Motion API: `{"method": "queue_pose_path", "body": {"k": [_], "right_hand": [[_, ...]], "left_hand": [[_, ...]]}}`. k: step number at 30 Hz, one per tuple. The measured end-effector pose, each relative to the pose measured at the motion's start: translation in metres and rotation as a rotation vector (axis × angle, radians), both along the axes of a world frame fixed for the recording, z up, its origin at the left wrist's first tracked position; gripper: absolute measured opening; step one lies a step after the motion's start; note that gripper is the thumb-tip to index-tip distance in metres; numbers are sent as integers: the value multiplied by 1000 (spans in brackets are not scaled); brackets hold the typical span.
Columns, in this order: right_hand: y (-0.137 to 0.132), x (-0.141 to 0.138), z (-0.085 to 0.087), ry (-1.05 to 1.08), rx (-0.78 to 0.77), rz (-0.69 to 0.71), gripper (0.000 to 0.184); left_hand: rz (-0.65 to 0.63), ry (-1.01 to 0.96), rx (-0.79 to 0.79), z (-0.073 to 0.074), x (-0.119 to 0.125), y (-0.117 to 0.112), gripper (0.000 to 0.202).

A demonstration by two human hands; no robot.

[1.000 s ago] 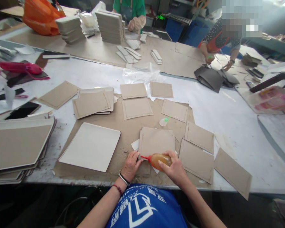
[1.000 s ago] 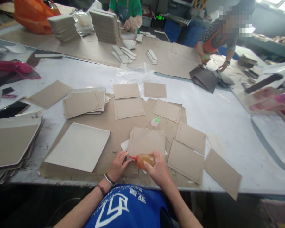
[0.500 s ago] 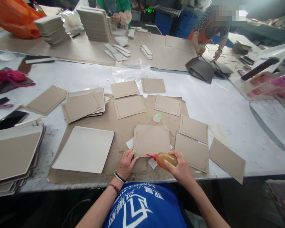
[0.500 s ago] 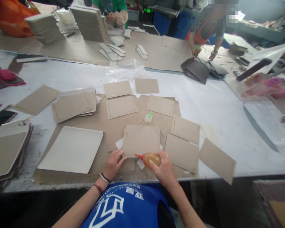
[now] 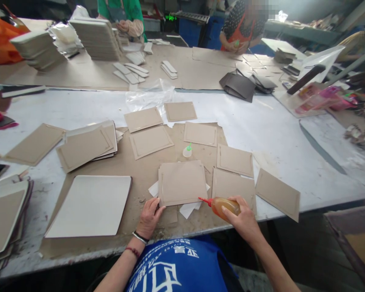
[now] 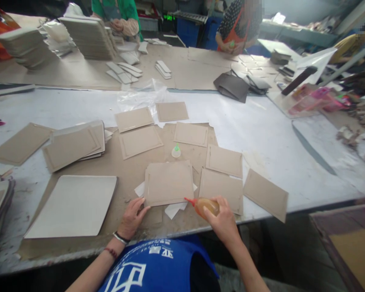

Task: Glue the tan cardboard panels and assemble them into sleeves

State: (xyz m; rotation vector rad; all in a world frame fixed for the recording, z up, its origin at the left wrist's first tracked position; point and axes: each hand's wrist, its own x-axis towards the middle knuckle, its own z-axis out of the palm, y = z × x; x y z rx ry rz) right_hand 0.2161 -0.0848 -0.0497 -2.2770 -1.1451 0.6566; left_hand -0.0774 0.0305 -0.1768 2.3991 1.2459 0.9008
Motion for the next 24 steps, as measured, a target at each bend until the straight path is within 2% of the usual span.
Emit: {"method": "queue_pose_path", "body": {"k": [5, 9, 12, 15, 18, 24], "right_hand": [[-6, 11, -1, 19, 4, -40, 27], [7, 20, -3, 24, 60, -76, 30], [29, 29, -7, -15, 136, -90, 32], [53, 38, -12, -66, 179, -39, 31], [72, 46, -17, -120, 179, 15, 30], [85, 53, -12, -108, 107, 78, 29]], "left_hand": [[-11, -12, -11, 2, 1, 1, 25], [36, -26, -113, 7, 4, -3, 28], [137, -55, -271, 15, 9, -9, 37], [274, -104, -509, 26, 15, -13, 47], [381, -185, -729, 35, 22, -12, 48], [517, -467, -1057, 43, 32, -3, 50]]}}
